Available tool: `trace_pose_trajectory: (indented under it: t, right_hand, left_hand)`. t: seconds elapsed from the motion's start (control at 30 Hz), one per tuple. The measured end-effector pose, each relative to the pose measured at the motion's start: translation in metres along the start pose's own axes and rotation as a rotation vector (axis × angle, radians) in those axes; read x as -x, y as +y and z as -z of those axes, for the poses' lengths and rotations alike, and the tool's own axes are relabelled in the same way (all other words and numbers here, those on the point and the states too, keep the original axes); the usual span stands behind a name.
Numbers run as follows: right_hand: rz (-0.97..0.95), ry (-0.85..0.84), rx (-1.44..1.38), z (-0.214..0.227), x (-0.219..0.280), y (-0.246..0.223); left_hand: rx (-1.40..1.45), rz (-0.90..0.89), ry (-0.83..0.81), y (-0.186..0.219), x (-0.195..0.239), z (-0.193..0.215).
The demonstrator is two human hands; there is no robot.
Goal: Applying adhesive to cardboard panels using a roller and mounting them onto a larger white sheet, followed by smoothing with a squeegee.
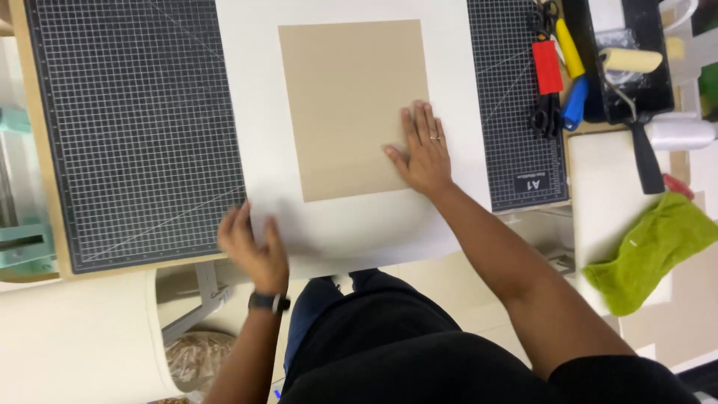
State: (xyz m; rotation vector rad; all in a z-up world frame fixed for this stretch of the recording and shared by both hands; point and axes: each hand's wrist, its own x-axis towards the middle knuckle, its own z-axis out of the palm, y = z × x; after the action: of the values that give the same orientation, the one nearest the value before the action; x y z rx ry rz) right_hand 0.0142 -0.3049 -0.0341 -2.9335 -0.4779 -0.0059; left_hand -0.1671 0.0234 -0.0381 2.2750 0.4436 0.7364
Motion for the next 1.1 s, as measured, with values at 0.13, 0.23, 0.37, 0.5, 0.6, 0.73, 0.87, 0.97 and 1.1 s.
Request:
trace_pose_trajectory:
  t: [0.13,0.23,0.37,0.5,0.6,0.73,0.87,0.97,1.1]
  right_hand:
    - [-0.159,0.016,0.009,-0.012,-0.013,-0.047]
    - [-0.03,0.124,-0.102,-0.02,-0.013,-0.101]
    - [-0.022,0.063,-0.078,-0.029,-0.012,-0.13]
    - [-0.044,0.065,-0.102,-0.038,-0.007,-0.121]
    - [-0.1,0.034,-0.153,-0.027,0.0,-0.122]
    - [-0.206,0.009,-0.239,-0.021,0.004,-0.122]
    - [-0.334,-0.034,-0.359,-0.02,0.009,-0.116]
    - [-0.424,-0.045,-0.469,0.015,0.012,-0.132]
    - [-0.54,-0.078,-0.598,0.033,0.011,-0.14]
  left_hand:
    - [0.059,0.365,-0.027,-0.02,0.049,0.066]
    - [0.554,0.763,-0.291,-0.01,0.031,0.087]
    - [0.685,0.929,-0.811,-0.002,-0.021,0.099]
    - [0.845,0.83,-0.989,-0.032,-0.027,0.086]
    - [1.05,0.672,-0.991,-0.029,-0.037,0.078]
    - [1.321,0.608,-1.065,-0.048,-0.038,0.045]
    - [1.519,0.859,-0.924,-0.042,-0.042,0.016]
    - [1.657,1.144,-0.732,0.001,-0.062,0.022]
    - [1.479,1.216,-0.585,0.069,-0.093,0.026]
